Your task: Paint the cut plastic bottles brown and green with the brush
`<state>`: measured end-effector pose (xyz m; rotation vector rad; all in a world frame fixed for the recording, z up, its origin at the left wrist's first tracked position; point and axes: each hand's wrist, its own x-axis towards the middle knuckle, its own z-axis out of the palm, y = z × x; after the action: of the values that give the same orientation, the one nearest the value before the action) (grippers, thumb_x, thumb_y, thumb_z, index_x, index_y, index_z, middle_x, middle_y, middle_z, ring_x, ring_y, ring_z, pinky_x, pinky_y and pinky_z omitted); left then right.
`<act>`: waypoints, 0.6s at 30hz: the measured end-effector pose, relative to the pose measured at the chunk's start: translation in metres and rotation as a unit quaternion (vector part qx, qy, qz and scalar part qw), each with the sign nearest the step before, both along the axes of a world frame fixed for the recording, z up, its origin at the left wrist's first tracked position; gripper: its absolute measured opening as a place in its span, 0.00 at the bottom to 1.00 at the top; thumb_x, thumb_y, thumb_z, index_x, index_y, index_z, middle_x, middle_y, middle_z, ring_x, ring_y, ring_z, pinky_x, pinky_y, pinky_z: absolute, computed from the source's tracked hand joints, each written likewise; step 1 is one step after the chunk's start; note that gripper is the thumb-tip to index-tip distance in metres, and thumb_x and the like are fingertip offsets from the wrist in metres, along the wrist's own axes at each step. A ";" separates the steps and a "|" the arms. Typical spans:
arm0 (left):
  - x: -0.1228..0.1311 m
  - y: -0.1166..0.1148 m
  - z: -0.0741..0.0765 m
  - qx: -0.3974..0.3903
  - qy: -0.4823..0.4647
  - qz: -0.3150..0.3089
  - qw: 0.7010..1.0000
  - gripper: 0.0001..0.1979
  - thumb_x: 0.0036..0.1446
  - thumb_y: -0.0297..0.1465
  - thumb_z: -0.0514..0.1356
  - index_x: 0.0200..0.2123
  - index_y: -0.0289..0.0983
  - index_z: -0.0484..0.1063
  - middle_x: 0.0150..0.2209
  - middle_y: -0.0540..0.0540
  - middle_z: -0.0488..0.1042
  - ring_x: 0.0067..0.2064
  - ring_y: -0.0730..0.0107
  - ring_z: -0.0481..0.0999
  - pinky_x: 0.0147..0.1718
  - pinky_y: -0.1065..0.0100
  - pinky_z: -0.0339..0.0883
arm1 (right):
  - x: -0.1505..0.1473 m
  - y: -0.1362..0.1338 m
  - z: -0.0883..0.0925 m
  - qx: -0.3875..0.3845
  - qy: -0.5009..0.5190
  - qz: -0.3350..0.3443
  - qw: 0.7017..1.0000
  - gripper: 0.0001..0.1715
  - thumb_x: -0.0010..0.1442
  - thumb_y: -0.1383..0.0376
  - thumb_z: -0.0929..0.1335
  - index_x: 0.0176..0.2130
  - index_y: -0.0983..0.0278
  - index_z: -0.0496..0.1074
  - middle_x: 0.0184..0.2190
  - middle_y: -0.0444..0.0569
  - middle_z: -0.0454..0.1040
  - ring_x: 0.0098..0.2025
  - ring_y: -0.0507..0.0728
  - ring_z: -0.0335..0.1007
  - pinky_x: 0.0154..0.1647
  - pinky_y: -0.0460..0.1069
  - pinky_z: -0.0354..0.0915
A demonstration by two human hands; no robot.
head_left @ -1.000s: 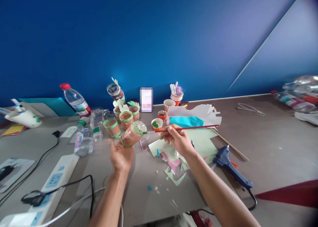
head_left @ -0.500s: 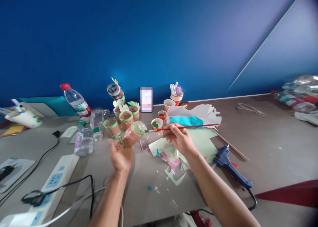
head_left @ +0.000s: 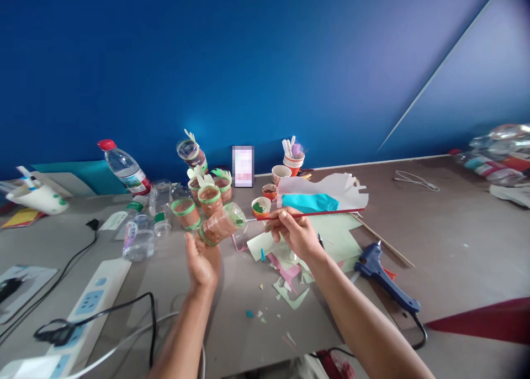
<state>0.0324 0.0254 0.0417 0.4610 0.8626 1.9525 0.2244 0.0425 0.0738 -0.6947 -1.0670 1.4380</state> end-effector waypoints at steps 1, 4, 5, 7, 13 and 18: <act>0.000 0.000 -0.001 0.002 0.003 0.004 1.000 0.28 0.49 0.57 0.58 0.36 0.39 0.78 0.39 0.44 0.81 0.51 0.55 0.76 0.51 0.59 0.67 | 0.000 0.000 0.000 0.000 0.005 -0.008 1.000 0.20 0.54 0.50 0.71 0.32 0.65 0.75 0.22 0.49 0.79 0.17 0.51 0.66 0.19 0.47 0.61; 0.000 0.000 -0.002 0.008 0.012 0.014 1.000 0.28 0.48 0.57 0.59 0.37 0.38 0.78 0.41 0.44 0.81 0.52 0.56 0.75 0.52 0.61 0.66 | 0.001 0.001 0.000 -0.001 0.014 -0.023 1.000 0.19 0.54 0.51 0.71 0.31 0.65 0.74 0.22 0.49 0.79 0.17 0.51 0.66 0.19 0.47 0.61; 0.000 0.000 -0.002 0.008 0.015 0.016 1.000 0.29 0.48 0.56 0.59 0.38 0.38 0.78 0.42 0.44 0.81 0.53 0.56 0.75 0.52 0.62 0.66 | 0.001 0.002 -0.001 -0.001 0.010 -0.019 1.000 0.19 0.55 0.51 0.71 0.31 0.65 0.74 0.22 0.49 0.79 0.17 0.51 0.66 0.19 0.47 0.61; 0.000 0.000 -0.002 0.009 0.019 0.022 1.000 0.29 0.48 0.56 0.59 0.38 0.38 0.78 0.43 0.44 0.80 0.53 0.57 0.74 0.52 0.62 0.66 | 0.002 0.002 -0.001 -0.002 0.002 -0.010 1.000 0.19 0.55 0.51 0.71 0.31 0.65 0.74 0.21 0.49 0.79 0.17 0.51 0.67 0.19 0.47 0.61; 0.001 -0.002 -0.007 0.019 0.048 0.013 0.999 0.28 0.49 0.57 0.58 0.40 0.41 0.79 0.45 0.46 0.80 0.54 0.58 0.74 0.54 0.62 0.65 | 0.001 0.003 0.004 -0.001 0.032 -0.035 0.999 0.19 0.53 0.50 0.72 0.31 0.64 0.74 0.22 0.49 0.79 0.15 0.50 0.65 0.18 0.47 0.61; -0.005 -0.004 -0.022 0.016 0.098 0.046 0.994 0.26 0.53 0.54 0.57 0.40 0.40 0.79 0.47 0.45 0.78 0.57 0.59 0.71 0.58 0.62 0.61 | 0.001 0.002 0.004 -0.028 0.015 -0.023 0.999 0.21 0.52 0.49 0.72 0.30 0.65 0.74 0.21 0.49 0.78 0.16 0.51 0.66 0.18 0.47 0.60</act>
<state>0.0272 0.0217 0.0199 0.6502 0.9936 2.0308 0.2252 0.0449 0.0775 -0.7307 -0.9857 1.4390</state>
